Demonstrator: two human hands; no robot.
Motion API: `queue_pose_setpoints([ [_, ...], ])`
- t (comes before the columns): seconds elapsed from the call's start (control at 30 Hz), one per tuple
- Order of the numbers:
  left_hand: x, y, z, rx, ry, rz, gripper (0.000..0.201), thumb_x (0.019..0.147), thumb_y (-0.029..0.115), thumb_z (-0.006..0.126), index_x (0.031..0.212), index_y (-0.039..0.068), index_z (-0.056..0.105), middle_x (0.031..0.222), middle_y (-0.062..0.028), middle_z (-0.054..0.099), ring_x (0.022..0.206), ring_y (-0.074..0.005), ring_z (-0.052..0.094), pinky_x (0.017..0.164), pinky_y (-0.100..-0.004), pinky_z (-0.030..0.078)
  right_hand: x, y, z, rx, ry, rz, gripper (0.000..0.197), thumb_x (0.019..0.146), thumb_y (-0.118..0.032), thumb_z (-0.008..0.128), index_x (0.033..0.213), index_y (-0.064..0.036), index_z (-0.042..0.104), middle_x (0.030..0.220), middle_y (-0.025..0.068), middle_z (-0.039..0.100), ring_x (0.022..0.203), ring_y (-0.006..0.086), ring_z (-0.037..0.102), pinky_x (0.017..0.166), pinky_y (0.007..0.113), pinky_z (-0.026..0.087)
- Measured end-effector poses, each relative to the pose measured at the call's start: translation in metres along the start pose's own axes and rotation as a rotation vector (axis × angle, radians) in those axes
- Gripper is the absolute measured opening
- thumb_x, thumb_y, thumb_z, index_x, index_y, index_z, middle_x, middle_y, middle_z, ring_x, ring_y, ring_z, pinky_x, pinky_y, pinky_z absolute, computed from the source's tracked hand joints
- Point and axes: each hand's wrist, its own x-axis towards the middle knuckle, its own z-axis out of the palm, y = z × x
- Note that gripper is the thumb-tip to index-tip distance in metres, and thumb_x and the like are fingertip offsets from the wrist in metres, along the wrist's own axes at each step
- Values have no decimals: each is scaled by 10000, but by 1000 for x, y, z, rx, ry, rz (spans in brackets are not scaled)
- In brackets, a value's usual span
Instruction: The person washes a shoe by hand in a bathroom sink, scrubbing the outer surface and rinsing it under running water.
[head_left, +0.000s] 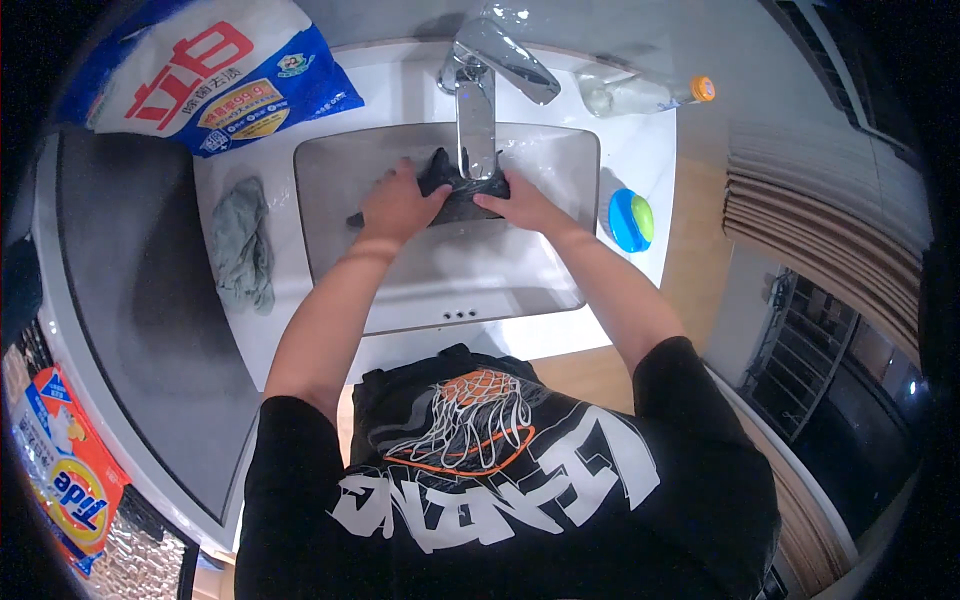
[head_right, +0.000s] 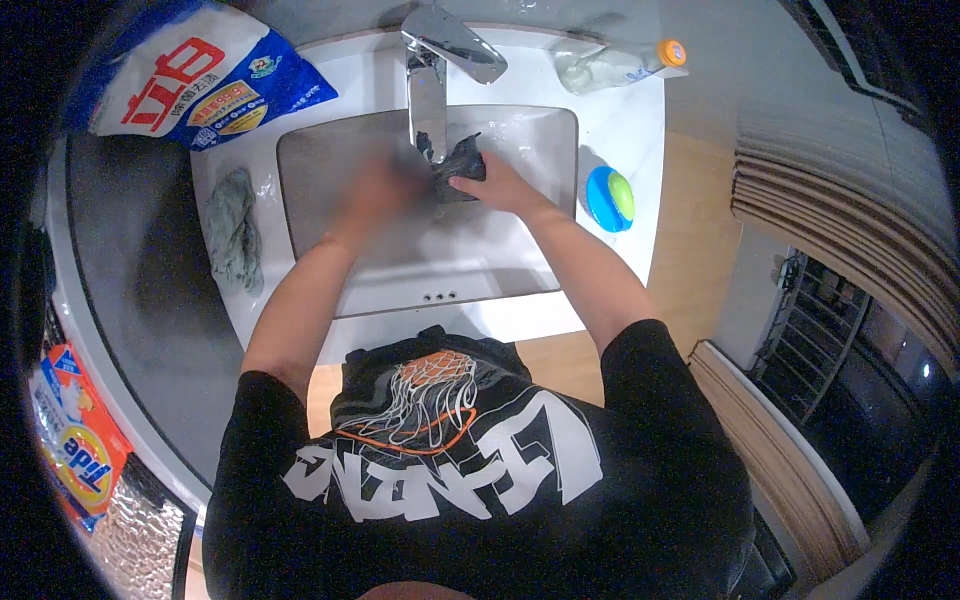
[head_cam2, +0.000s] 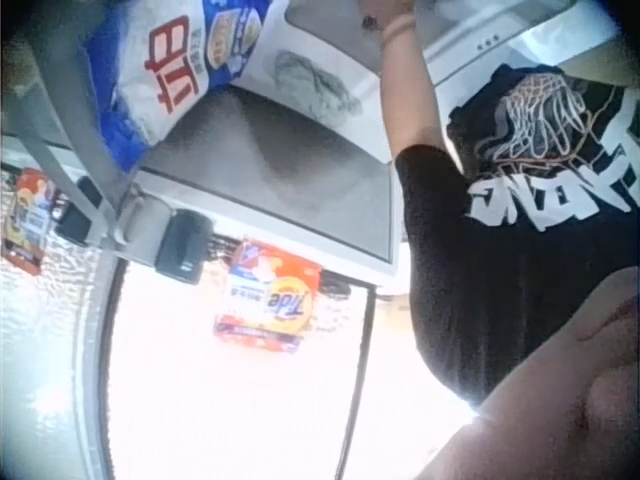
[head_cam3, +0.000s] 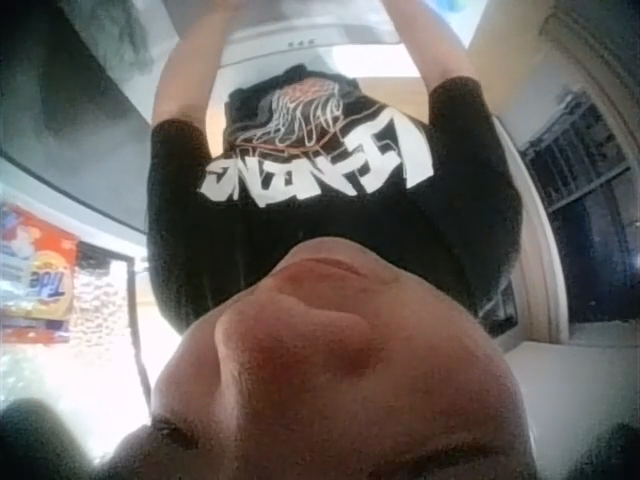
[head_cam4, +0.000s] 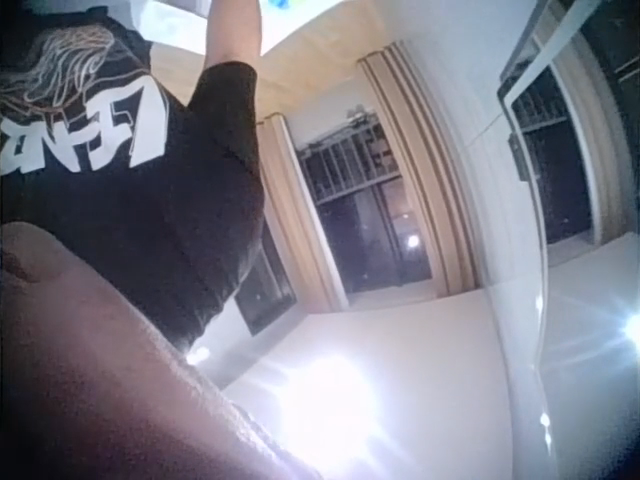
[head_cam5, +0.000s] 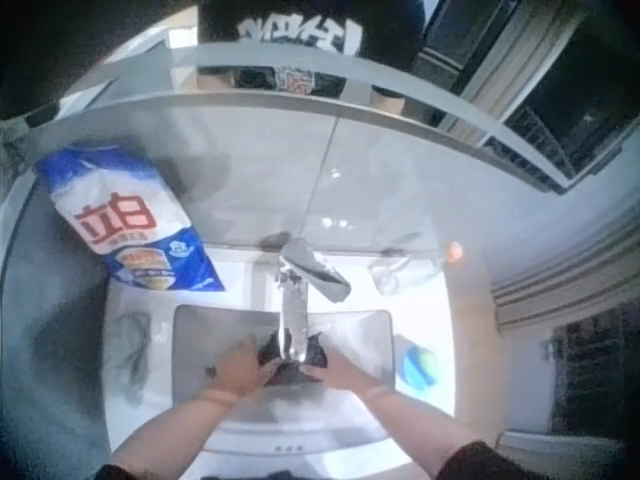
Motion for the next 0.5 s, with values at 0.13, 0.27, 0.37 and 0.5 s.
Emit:
queue_pose_setpoints([
  [0.13, 15, -26, 30, 71, -73, 83, 551, 794, 477, 725, 1069, 12, 614, 1051, -213, 666, 951, -387, 650, 824, -468, 520, 3, -7, -1, -6, 97, -194, 617, 774, -333, 802, 1217, 23, 563, 1137, 203, 650, 1051, 330, 611, 927, 394, 477],
  [0.27, 0, -19, 20, -327, -149, 110, 643, 667, 351, 859, 1097, -53, 603, 1080, -225, 668, 1029, -364, 640, 921, -398, 498, -9, -10, -4, -262, 289, -348, 677, 743, -312, 820, 1260, 14, 529, 1197, 210, 606, 1151, 375, 525, 992, 423, 426],
  [0.37, -15, -1, 4, -521, -107, -150, 698, 588, 377, 891, 1070, -52, 628, 1030, -228, 680, 958, -343, 665, 861, -417, 508, -11, -2, -10, -279, 260, -517, 699, 740, -327, 819, 1276, 4, 517, 1213, 209, 584, 1196, 406, 466, 1025, 446, 389],
  [0.5, -29, 23, 1, -274, -132, -107, 566, 592, 393, 877, 950, 0, 684, 944, -185, 696, 904, -371, 658, 812, -435, 520, -23, -2, -15, -349, 287, -420, 681, 760, -326, 804, 1281, 1, 512, 1192, 197, 587, 1149, 383, 499, 998, 440, 415],
])
